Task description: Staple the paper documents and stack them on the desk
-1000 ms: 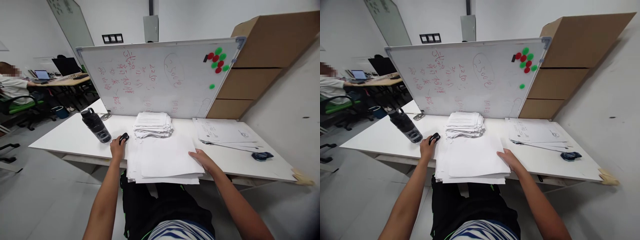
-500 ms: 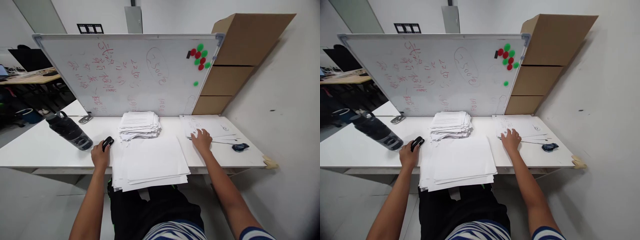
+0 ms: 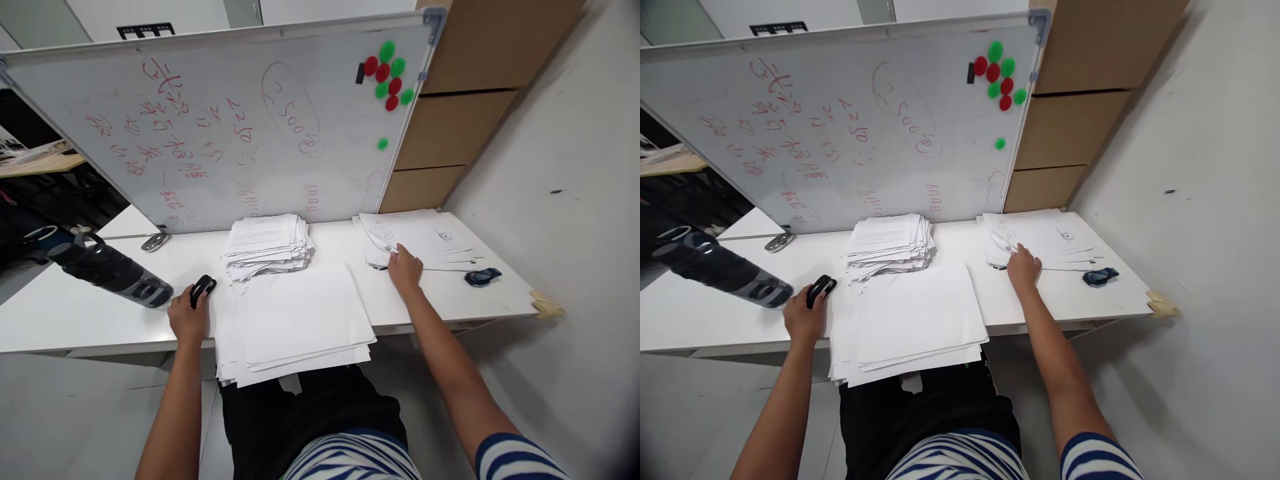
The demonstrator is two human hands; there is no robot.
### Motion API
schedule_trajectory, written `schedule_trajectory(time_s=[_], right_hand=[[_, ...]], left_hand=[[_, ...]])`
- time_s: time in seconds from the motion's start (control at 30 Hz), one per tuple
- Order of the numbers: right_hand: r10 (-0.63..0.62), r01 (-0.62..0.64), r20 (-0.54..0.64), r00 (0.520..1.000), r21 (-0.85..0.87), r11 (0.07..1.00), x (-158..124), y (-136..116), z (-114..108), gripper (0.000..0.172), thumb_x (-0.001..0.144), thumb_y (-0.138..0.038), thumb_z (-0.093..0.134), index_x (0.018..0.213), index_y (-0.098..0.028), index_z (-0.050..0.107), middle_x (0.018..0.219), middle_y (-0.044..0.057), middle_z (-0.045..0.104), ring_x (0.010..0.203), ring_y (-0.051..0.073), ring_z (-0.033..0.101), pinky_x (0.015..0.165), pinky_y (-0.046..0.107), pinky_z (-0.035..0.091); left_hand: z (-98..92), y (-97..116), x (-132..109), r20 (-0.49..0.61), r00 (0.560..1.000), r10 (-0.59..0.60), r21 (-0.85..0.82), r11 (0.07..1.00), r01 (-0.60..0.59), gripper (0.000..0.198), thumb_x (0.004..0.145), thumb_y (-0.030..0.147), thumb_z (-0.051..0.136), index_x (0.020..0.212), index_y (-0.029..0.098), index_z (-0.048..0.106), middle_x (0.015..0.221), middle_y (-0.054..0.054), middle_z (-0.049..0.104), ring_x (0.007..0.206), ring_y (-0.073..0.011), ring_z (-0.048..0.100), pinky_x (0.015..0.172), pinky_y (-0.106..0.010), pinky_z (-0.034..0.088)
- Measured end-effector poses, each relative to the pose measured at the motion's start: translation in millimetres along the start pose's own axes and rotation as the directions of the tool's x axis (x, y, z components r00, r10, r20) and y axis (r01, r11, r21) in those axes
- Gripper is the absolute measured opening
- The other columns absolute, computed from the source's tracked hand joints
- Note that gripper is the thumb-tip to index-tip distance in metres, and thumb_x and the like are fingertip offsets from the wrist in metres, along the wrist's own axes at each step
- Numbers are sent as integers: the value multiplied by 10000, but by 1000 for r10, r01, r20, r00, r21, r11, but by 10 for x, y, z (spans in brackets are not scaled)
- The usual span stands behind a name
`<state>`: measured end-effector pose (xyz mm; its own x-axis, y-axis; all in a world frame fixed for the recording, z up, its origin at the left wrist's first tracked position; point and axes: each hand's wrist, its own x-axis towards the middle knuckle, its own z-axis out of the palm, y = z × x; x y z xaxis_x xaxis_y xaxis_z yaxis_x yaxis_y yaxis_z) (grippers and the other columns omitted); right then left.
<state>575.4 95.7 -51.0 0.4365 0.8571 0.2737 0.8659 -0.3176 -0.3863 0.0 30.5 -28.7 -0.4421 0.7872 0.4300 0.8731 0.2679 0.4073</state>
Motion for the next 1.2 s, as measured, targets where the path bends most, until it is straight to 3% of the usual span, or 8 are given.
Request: schedule_trajectory(time_s=[0.1, 0.2, 0.3, 0.43, 0.63, 0.93, 1.2], right_hand=[[29, -29, -6, 1000, 1, 1000, 16, 6, -12, 518, 888, -108, 346, 1383, -90, 500, 1265, 206, 661, 1177, 279, 596, 1029, 440, 316], [2, -2, -19, 1000, 11, 1000, 6, 15, -2, 479, 898, -174, 372, 1339, -106, 548, 1266, 188, 664, 1203, 282, 578, 1042, 443, 316], [-22, 22, -18, 1000, 19, 1000, -7, 28, 16, 487, 911, -330, 433, 1335, -126, 559, 1401, 172, 585, 1333, 299, 470, 1101, 482, 276], [25, -26, 100, 995, 10, 1000, 9, 46, 16, 659, 916, -548, 440, 1424, -131, 492, 1578, 153, 386, 1470, 324, 272, 1175, 556, 154], [54, -53, 208, 977, -11, 999, 50, 44, -42, 666, 949, -569, 385, 1490, -184, 437, 1626, 104, 303, 1500, 304, 204, 1190, 570, 81], [61, -74, 189, 980, 63, 995, 69, 31, -70, 431, 995, -364, 395, 1372, -262, 578, 1580, 99, 400, 1463, 305, 293, 1144, 634, 81], [-8, 3, 35, 999, 139, 990, 8, -43, -110, 410, 1030, -319, 340, 1263, -159, 637, 1385, 174, 604, 1409, 302, 390, 1144, 634, 2]], left_hand=[[-1, 1, 4, 8, 1000, 2, 13, 1000, -2, 542, 905, 434, 527, 1351, 133, 595, 1159, -166, 621, 1111, -318, 541, 1027, -465, 402], [-3, 10, 3, 11, 1000, 2, 16, 1000, -2, 543, 907, 433, 528, 1355, 134, 590, 1168, -161, 618, 1126, -316, 535, 1042, -465, 393], [-13, 31, -5, 0, 1000, -2, 10, 1000, 2, 538, 903, 432, 535, 1350, 139, 597, 1170, -159, 620, 1131, -314, 537, 1052, -466, 387], [-31, 58, -17, 4, 1000, -22, -3, 1000, 22, 552, 894, 444, 546, 1356, 147, 600, 1176, -160, 623, 1136, -322, 542, 1047, -466, 396], [-18, 52, -15, -12, 1000, -17, -4, 1000, 17, 546, 888, 438, 561, 1347, 146, 609, 1173, -165, 624, 1126, -322, 547, 1042, -477, 402], [-33, 58, -17, 8, 1000, -21, 3, 1000, 21, 553, 895, 445, 528, 1352, 143, 601, 1168, -167, 613, 1126, -319, 541, 1041, -462, 393], [-15, 38, -17, -16, 1000, 11, 19, 1000, -11, 554, 902, 452, 509, 1339, 123, 600, 1168, -176, 617, 1123, -322, 531, 1031, -468, 392]])
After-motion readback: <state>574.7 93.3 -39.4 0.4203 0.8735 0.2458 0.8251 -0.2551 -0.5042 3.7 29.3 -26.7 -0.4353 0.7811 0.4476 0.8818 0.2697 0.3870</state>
